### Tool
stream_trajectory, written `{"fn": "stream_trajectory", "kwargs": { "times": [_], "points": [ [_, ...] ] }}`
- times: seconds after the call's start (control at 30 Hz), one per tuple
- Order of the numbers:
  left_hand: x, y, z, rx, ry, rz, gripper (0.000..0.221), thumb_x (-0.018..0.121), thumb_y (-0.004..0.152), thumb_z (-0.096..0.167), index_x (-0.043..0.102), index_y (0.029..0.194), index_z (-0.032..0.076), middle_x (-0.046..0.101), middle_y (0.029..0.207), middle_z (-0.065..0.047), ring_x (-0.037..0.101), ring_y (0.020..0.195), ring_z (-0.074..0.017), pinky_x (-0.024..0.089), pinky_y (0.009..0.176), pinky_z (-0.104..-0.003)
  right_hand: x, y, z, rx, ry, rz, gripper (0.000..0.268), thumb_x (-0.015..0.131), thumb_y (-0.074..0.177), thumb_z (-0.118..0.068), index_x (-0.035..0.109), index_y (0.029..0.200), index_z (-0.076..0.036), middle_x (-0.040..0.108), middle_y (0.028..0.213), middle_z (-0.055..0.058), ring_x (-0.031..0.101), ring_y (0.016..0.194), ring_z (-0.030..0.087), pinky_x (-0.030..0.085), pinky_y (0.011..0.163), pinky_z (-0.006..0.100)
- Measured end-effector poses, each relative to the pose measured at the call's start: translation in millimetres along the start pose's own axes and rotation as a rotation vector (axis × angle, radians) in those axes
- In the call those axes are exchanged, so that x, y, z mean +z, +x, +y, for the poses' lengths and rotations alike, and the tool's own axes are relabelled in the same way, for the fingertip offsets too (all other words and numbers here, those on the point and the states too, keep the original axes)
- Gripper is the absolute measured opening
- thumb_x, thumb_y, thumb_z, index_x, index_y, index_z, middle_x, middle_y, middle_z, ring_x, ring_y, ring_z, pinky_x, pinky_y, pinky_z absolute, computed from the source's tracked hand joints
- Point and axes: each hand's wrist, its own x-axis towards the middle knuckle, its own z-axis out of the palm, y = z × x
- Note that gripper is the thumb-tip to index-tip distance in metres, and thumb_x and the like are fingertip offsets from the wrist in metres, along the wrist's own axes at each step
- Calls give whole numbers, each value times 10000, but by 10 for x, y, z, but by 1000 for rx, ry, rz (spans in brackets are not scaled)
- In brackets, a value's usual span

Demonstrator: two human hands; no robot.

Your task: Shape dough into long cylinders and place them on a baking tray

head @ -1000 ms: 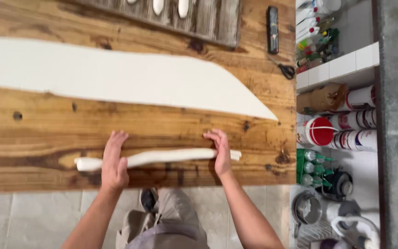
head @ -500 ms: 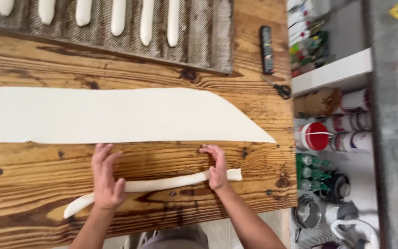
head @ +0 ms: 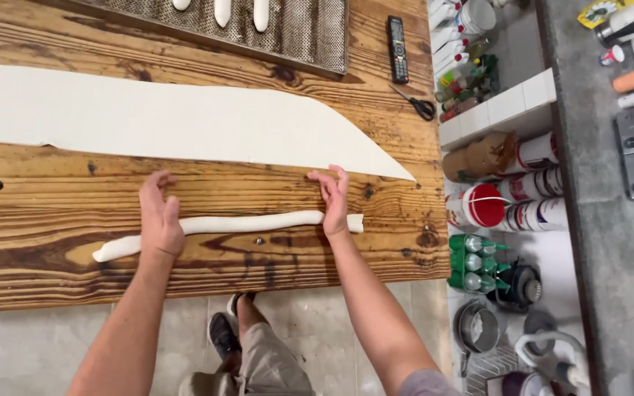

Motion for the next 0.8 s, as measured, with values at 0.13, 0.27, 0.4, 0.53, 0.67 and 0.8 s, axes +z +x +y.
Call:
{"fn": "stream_trajectory", "kwargs": {
  "times": [0.13,0.27,0.4,0.53,0.67,0.8],
  "points": [
    [-42,-352,140,-76,-59,-16,698,330,1051,541,422,1432,-37,511,1241,-234,517,1259,-403,393,1144,-497,-96,-393,94,-48,-20,-114,522,275,1041,-400,327,1453,-84,653,1266,172,517,1368,257,295,1203,410],
    [-112,-658,135,-68,-66,-102,662,334,1037,460,399,1434,-65,492,1252,-239,507,1283,-414,344,1197,-489,-139,-730,46,-61,-55,-134,551,285,1040,-423,364,1450,-64,627,1300,181,501,1372,273,276,1214,422],
    [-72,-581,-96,-46,-255,-117,723,432,990,471,353,1471,-62,443,1364,-227,388,1427,-409,207,1256,-504,-78,-484,34,-82,-109,-123,666,342,1005,-546,365,1434,-38,514,1442,192,483,1405,294,280,1212,437],
    [-71,-175,-120,56,-48,-98,765,366,975,552,383,1462,-37,370,1389,-200,291,1477,-447,171,1276,-504,-7,-227,49,-115,-76,-87,809,462,932,-664,327,1454,-61,479,1464,217,306,1508,339,189,1243,498],
    [-22,303,-31,86,36,-71,812,336,968,642,423,1426,-24,375,1413,-176,270,1507,-452,172,1283,-521,83,180,158,-142,-82,-104,867,479,909,-732,310,1468,-92,460,1494,202,277,1528,317,181,1259,482],
    [95,554,-242,90,-12,20,791,328,1001,627,392,1420,-40,353,1376,-204,321,1422,-428,199,1262,-489,182,584,199,-260,-128,-115,874,432,942,-746,295,1488,-77,468,1493,189,274,1533,277,160,1267,397]
  ]
}}
